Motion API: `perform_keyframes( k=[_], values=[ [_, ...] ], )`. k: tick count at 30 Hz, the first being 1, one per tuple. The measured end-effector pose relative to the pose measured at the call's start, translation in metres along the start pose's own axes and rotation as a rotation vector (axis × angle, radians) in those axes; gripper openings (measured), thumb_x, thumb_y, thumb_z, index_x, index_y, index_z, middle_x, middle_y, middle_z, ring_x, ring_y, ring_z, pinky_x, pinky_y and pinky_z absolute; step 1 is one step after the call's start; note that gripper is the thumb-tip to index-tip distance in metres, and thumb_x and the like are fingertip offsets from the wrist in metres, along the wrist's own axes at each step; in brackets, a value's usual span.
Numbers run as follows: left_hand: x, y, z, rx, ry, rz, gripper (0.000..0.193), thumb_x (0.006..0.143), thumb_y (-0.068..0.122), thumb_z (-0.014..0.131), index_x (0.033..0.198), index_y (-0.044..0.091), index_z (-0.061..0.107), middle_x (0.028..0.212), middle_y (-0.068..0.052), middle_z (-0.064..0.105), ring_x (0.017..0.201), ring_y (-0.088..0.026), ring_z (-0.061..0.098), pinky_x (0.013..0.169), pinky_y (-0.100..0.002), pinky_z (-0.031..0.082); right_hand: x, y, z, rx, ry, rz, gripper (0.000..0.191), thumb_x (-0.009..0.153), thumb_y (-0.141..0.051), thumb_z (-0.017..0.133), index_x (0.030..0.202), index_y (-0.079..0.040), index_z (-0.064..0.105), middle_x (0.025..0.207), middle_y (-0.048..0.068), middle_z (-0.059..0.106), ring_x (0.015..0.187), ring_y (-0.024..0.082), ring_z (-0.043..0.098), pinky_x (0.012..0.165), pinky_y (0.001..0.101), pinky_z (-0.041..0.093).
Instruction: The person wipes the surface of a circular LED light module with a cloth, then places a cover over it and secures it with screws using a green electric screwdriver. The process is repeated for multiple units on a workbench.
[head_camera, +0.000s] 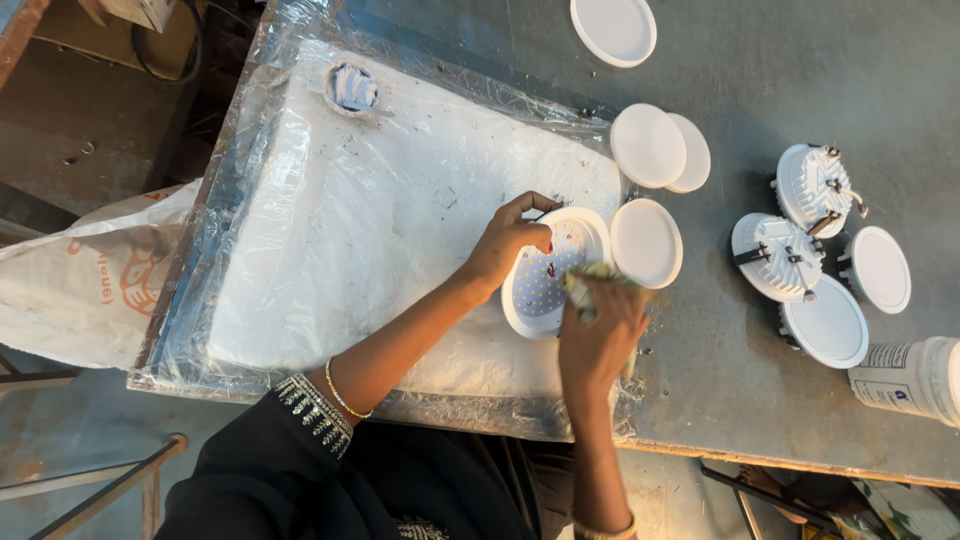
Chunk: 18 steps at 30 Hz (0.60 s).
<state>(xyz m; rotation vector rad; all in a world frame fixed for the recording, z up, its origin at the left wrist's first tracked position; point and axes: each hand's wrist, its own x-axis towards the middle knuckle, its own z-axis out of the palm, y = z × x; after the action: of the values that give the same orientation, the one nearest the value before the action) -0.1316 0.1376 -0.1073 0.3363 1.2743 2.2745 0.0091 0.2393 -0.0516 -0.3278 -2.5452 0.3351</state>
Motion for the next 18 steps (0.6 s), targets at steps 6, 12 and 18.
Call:
perform_keyframes(
  k=[6,12,18],
  values=[
    [0.0,0.003,0.002,0.05,-0.03,0.007,0.045,0.073,0.013,0.062,0.116,0.0,0.063,0.077,-0.007,0.065,0.076,-0.012,0.061,0.074,-0.025,0.047,-0.011,-0.002,-0.009,0.108,-0.04,-0.088,0.038,0.072,-0.006,0.08,0.109,-0.011,0.078,0.109,0.01,0.072,0.112,0.03,0.061,0.104,0.046,0.038],
    [-0.006,0.008,0.007,0.05,-0.027,0.022,0.045,0.073,0.013,0.062,0.116,0.001,0.063,0.078,-0.006,0.065,0.076,-0.011,0.06,0.072,-0.025,0.047,0.002,-0.003,0.0,-0.01,0.063,0.009,0.031,0.082,-0.01,0.084,0.111,-0.009,0.075,0.105,0.01,0.072,0.105,0.029,0.062,0.109,0.0449,0.037],
    [-0.008,0.01,0.009,0.034,-0.032,0.031,0.043,0.073,0.012,0.062,0.115,0.001,0.063,0.079,-0.005,0.065,0.075,-0.011,0.06,0.072,-0.025,0.048,-0.015,-0.013,-0.01,0.111,0.026,-0.052,0.032,0.079,-0.008,0.081,0.11,-0.009,0.073,0.106,0.008,0.074,0.108,0.028,0.064,0.105,0.0441,0.039]
  ],
)
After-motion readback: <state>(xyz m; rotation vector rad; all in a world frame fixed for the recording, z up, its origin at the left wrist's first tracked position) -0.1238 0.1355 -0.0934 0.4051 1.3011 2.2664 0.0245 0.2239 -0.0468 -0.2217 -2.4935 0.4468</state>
